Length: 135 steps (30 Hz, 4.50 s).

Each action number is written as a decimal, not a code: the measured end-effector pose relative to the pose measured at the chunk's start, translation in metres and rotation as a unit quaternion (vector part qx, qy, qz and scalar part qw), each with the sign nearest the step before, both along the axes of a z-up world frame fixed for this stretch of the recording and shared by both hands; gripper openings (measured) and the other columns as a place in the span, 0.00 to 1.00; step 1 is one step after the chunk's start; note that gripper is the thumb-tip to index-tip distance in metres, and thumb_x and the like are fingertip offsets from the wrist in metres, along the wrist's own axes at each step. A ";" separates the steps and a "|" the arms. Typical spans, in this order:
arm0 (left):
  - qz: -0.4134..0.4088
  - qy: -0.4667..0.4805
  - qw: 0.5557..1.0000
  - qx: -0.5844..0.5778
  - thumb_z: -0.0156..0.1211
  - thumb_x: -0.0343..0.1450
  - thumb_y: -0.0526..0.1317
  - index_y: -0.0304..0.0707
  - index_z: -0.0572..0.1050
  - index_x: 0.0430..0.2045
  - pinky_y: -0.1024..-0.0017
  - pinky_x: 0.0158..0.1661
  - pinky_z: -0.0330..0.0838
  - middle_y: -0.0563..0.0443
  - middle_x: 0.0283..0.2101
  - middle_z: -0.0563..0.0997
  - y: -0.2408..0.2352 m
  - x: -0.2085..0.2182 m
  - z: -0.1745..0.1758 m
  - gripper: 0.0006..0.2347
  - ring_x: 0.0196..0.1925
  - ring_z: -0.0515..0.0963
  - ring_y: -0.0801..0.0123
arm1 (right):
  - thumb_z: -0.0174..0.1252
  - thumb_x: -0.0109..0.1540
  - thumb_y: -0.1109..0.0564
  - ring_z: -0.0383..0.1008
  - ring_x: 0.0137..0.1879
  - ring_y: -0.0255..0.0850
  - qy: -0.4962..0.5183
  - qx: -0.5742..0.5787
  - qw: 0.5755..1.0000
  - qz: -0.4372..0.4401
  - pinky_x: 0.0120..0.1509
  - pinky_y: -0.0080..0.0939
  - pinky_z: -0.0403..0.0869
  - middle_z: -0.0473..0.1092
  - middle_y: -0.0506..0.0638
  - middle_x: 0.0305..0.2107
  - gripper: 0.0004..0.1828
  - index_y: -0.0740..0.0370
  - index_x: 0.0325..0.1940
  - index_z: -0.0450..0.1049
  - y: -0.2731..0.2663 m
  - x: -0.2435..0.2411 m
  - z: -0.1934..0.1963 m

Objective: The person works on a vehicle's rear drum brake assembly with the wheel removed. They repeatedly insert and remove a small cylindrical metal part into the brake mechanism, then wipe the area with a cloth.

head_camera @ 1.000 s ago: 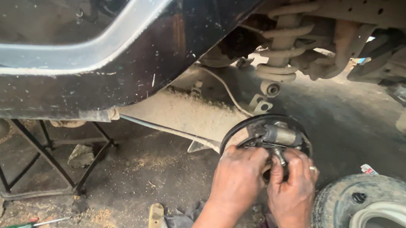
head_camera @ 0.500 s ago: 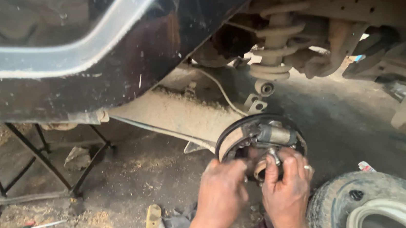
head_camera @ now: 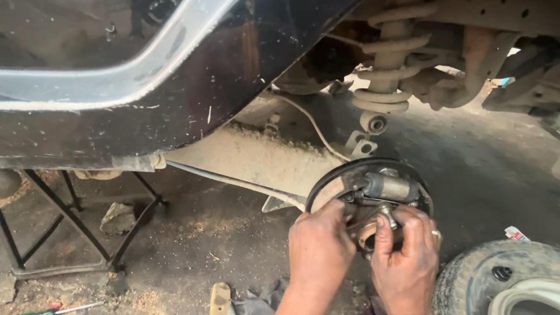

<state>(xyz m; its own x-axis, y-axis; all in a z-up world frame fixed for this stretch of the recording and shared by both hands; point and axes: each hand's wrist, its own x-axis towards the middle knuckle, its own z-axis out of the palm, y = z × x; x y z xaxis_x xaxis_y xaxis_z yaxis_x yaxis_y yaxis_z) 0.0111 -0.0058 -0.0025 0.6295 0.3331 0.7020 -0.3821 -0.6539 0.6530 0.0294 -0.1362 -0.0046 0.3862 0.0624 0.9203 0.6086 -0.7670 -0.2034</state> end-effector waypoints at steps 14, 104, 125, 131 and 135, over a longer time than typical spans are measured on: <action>-0.013 -0.016 1.000 0.005 0.59 0.62 0.28 0.38 0.77 0.25 0.56 0.35 0.73 0.42 0.26 0.82 -0.006 -0.008 -0.010 0.05 0.29 0.81 0.47 | 0.61 0.65 0.59 0.72 0.50 0.61 -0.003 -0.006 1.000 -0.012 0.55 0.56 0.69 0.72 0.64 0.43 0.11 0.68 0.47 0.68 -0.003 0.000 0.000; -0.252 0.348 0.634 -0.643 0.63 0.66 0.61 0.29 0.73 0.37 0.63 0.30 0.76 0.48 0.27 0.75 -0.036 -0.014 -0.011 0.27 0.25 0.76 0.65 | 0.44 0.66 0.56 0.67 0.32 0.36 0.446 0.272 0.849 0.084 0.35 0.37 0.65 0.70 0.49 0.26 0.16 0.63 0.43 0.78 -0.139 0.026 0.003; -0.129 0.078 0.988 0.018 0.59 0.71 0.53 0.34 0.81 0.40 0.60 0.44 0.75 0.35 0.38 0.84 -0.009 0.073 0.113 0.19 0.43 0.84 0.48 | 0.60 0.61 0.63 0.81 0.38 0.36 0.231 0.163 0.950 0.130 0.43 0.37 0.76 0.81 0.51 0.33 0.09 0.63 0.45 0.79 -0.076 -0.001 0.043; -0.132 0.073 0.989 -0.011 0.58 0.71 0.52 0.34 0.81 0.43 0.60 0.45 0.77 0.30 0.38 0.84 -0.008 0.079 0.095 0.19 0.44 0.84 0.43 | 0.59 0.59 0.68 0.79 0.38 0.48 0.148 0.069 0.986 0.032 0.43 0.44 0.75 0.78 0.56 0.31 0.09 0.61 0.42 0.80 -0.053 0.000 0.032; -0.113 0.102 0.988 -0.030 0.56 0.71 0.52 0.33 0.82 0.38 0.58 0.39 0.77 0.31 0.31 0.83 -0.010 0.075 0.096 0.18 0.37 0.85 0.43 | 0.58 0.60 0.66 0.81 0.35 0.49 0.209 0.161 0.960 0.093 0.40 0.46 0.76 0.79 0.53 0.30 0.07 0.60 0.40 0.78 -0.063 -0.008 0.033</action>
<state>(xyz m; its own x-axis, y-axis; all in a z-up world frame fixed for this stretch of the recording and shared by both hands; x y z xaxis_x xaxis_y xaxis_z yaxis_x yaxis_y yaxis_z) 0.0858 -0.0154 0.0932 0.8185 0.2057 0.5364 -0.3701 -0.5253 0.7662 0.0217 -0.1992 0.0279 0.7354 -0.0956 0.6708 0.5430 -0.5091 -0.6678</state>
